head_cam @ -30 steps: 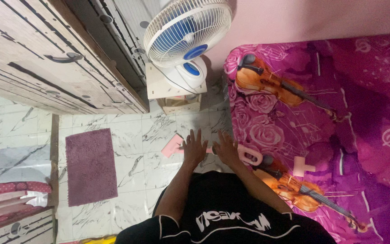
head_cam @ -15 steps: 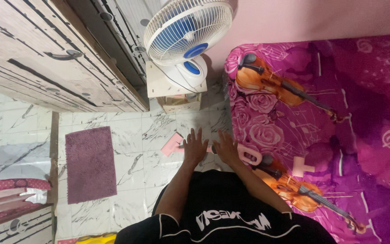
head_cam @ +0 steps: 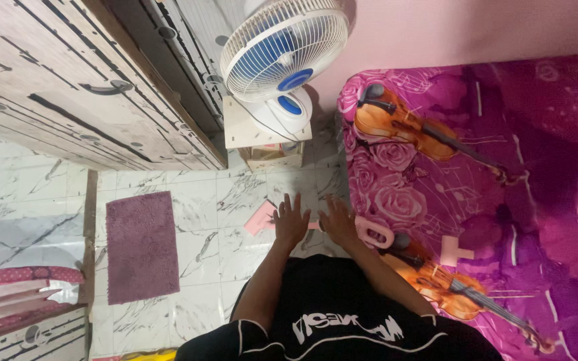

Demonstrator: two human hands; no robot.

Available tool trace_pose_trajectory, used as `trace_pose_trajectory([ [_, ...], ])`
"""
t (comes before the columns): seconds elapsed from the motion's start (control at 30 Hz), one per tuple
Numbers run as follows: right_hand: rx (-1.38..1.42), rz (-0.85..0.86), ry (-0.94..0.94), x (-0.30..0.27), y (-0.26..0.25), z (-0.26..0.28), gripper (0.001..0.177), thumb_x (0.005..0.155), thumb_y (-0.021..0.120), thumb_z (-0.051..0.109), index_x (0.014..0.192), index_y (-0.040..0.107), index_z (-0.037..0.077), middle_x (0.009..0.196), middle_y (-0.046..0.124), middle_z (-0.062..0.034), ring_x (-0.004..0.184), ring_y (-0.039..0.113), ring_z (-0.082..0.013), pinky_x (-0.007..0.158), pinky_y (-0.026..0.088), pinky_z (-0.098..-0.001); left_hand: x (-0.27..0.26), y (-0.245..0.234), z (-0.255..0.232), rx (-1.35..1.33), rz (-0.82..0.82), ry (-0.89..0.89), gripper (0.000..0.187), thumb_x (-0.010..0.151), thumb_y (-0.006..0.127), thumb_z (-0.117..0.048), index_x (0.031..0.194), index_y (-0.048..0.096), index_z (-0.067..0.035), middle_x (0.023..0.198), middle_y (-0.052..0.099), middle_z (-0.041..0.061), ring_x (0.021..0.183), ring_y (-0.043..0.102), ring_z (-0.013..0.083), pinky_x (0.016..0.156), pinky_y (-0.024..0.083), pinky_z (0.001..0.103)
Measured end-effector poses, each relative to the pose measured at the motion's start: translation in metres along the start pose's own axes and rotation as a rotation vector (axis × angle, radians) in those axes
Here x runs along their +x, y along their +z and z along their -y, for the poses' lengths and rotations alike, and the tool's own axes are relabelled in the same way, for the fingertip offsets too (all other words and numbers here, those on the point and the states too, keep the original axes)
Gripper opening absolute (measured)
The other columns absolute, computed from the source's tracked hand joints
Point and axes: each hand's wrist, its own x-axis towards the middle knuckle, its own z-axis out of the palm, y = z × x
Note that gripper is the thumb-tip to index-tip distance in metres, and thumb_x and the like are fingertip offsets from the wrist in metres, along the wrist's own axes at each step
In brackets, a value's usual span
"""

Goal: The person uses a pink cordless stick vacuum to clean a tiled floor in a bedroom. They systematically move the vacuum head back and forth along the base of a bed, a fan, and a wardrobe, covering the visible floor area.

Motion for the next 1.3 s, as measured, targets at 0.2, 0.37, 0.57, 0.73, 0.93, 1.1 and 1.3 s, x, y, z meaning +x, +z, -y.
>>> trace_pose_trajectory([
  [0.2,-0.02,0.042,0.03,0.003,-0.002,0.007,0.072,0.104,0.043,0.053,0.162,0.024,0.014,0.162,0.03,-0.0192,0.149,0.029,-0.0386,0.118,0.014,-0.067,0.001,-0.006,0.001,0.015,0.024,-0.022,0.072,0.104,0.045,-0.052,0.162,0.024,-0.016,0.165,0.022,0.027,0.146,0.031,0.0493,0.114,0.026,0.067],
  [0.37,0.002,0.056,-0.038,0.004,-0.007,0.018,0.074,0.103,0.044,0.052,0.163,0.023,0.014,0.162,0.032,-0.0186,0.15,0.028,-0.0387,0.119,0.018,-0.0656,-0.003,-0.012,0.003,0.037,-0.016,0.035,0.072,0.103,0.047,-0.052,0.162,0.027,-0.016,0.164,0.026,0.027,0.144,0.035,0.0493,0.112,0.028,0.067],
  [0.57,0.121,-0.054,-0.115,-0.013,-0.005,0.026,0.071,0.102,0.049,0.047,0.159,0.028,0.012,0.161,0.033,-0.0221,0.149,0.03,-0.0391,0.115,0.024,-0.062,-0.012,-0.018,0.0,0.015,0.015,0.12,0.07,0.103,0.049,-0.049,0.16,0.03,-0.013,0.163,0.028,0.027,0.142,0.037,0.0486,0.112,0.028,0.067],
  [0.73,0.128,-0.112,-0.058,-0.03,0.009,0.023,0.068,0.102,0.05,0.043,0.16,0.033,0.011,0.159,0.038,-0.0207,0.149,0.035,-0.0375,0.115,0.026,-0.0612,-0.035,-0.024,-0.004,-0.059,0.039,0.188,0.069,0.103,0.052,-0.046,0.159,0.033,-0.01,0.161,0.031,0.027,0.142,0.038,0.0486,0.113,0.031,0.064],
  [0.93,0.211,-0.085,0.122,-0.055,0.026,0.015,0.066,0.103,0.05,0.045,0.157,0.034,0.009,0.159,0.04,-0.0198,0.147,0.035,-0.0381,0.117,0.023,-0.0615,-0.061,-0.014,0.0,-0.02,0.132,0.263,0.065,0.103,0.054,-0.041,0.156,0.035,-0.009,0.163,0.033,0.026,0.137,0.046,0.0464,0.105,0.04,0.063],
  [1.1,0.345,-0.184,0.051,-0.088,0.017,-0.003,0.067,0.105,0.052,0.038,0.157,0.029,0.003,0.16,0.038,-0.0252,0.149,0.035,-0.0389,0.12,0.028,-0.0497,-0.072,-0.001,-0.007,-0.221,0.346,0.188,0.07,0.1,0.055,-0.035,0.161,0.03,-0.009,0.157,0.045,0.022,0.126,0.058,0.045,0.105,0.047,0.055],
  [1.3,0.335,-0.358,-0.034,-0.129,0.004,-0.053,0.068,0.1,0.059,0.019,0.16,0.03,0.004,0.157,0.044,-0.0265,0.144,0.046,-0.0421,0.113,0.039,-0.0467,-0.101,0.051,-0.064,-0.2,0.189,0.296,0.068,0.096,0.063,-0.031,0.154,0.036,-0.008,0.154,0.043,0.026,0.129,0.054,0.0487,0.102,0.046,0.057],
])
